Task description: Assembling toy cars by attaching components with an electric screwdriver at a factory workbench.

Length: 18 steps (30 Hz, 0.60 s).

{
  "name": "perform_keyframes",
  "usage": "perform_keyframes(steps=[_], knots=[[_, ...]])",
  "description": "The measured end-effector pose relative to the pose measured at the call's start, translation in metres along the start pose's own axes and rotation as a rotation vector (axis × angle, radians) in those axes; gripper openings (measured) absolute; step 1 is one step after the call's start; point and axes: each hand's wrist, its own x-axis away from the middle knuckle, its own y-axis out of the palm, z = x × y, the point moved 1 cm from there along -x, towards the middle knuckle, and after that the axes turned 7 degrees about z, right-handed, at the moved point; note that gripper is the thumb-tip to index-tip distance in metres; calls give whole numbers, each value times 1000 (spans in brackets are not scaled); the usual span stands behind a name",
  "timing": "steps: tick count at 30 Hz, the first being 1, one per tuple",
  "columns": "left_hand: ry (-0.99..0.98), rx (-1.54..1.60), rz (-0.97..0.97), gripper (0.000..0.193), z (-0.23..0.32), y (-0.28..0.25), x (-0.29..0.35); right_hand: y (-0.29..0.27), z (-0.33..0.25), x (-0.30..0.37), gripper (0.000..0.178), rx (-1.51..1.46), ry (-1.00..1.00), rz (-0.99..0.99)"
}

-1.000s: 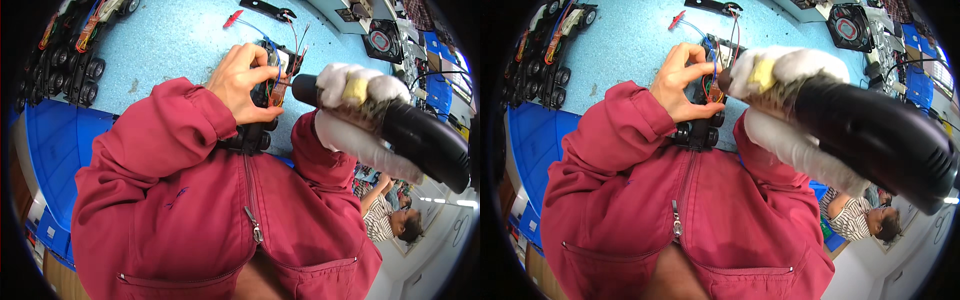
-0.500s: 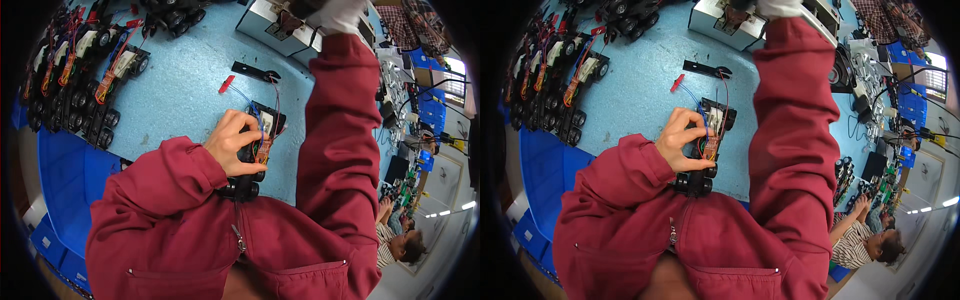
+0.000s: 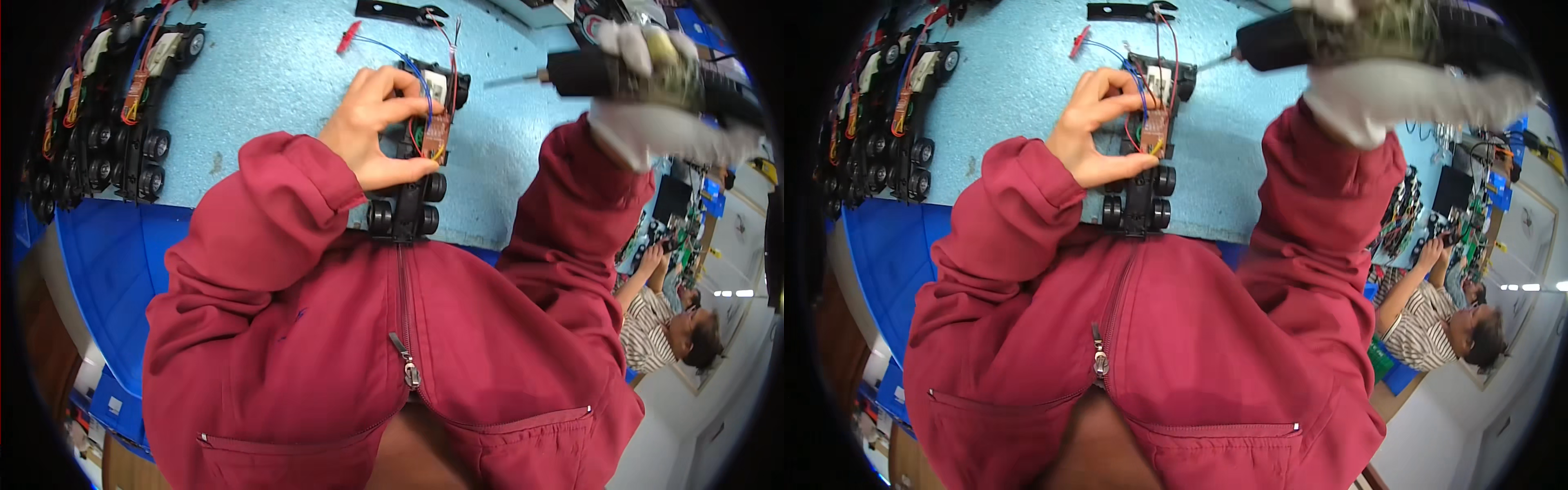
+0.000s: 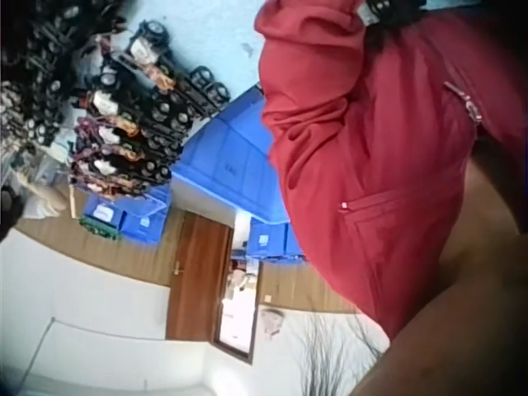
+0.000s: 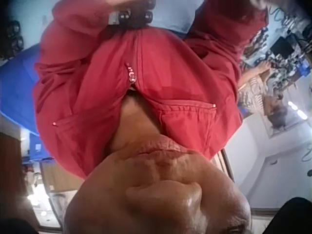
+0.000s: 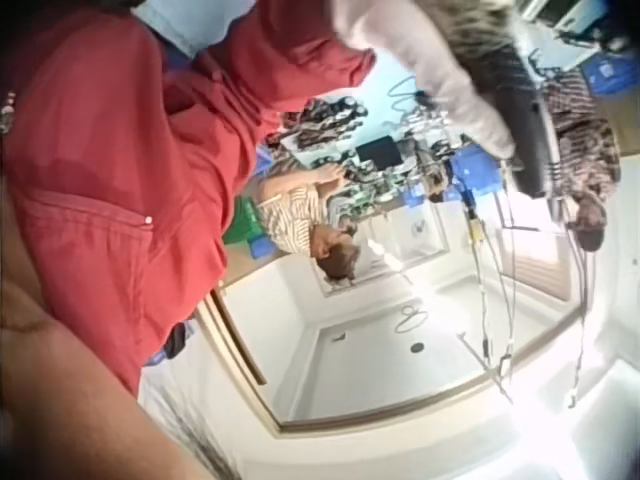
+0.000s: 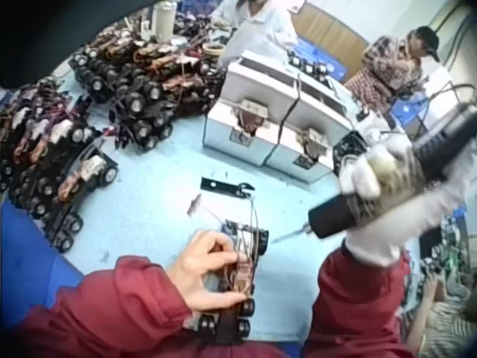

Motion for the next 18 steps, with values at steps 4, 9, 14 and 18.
perform_keyframes(steps=[4,9,14,18], knots=[[-17,-12,-84,49,0,-1,-2,0,1,53,83,156,67,140],[-27,-13,-131,50,1,1,0,7,22,74,81,114,-6,128],[-24,16,-142,50,-1,1,1,8,31,81,80,-47,5,259],[20,13,-79,47,-3,4,0,9,35,80,79,-89,16,284]])
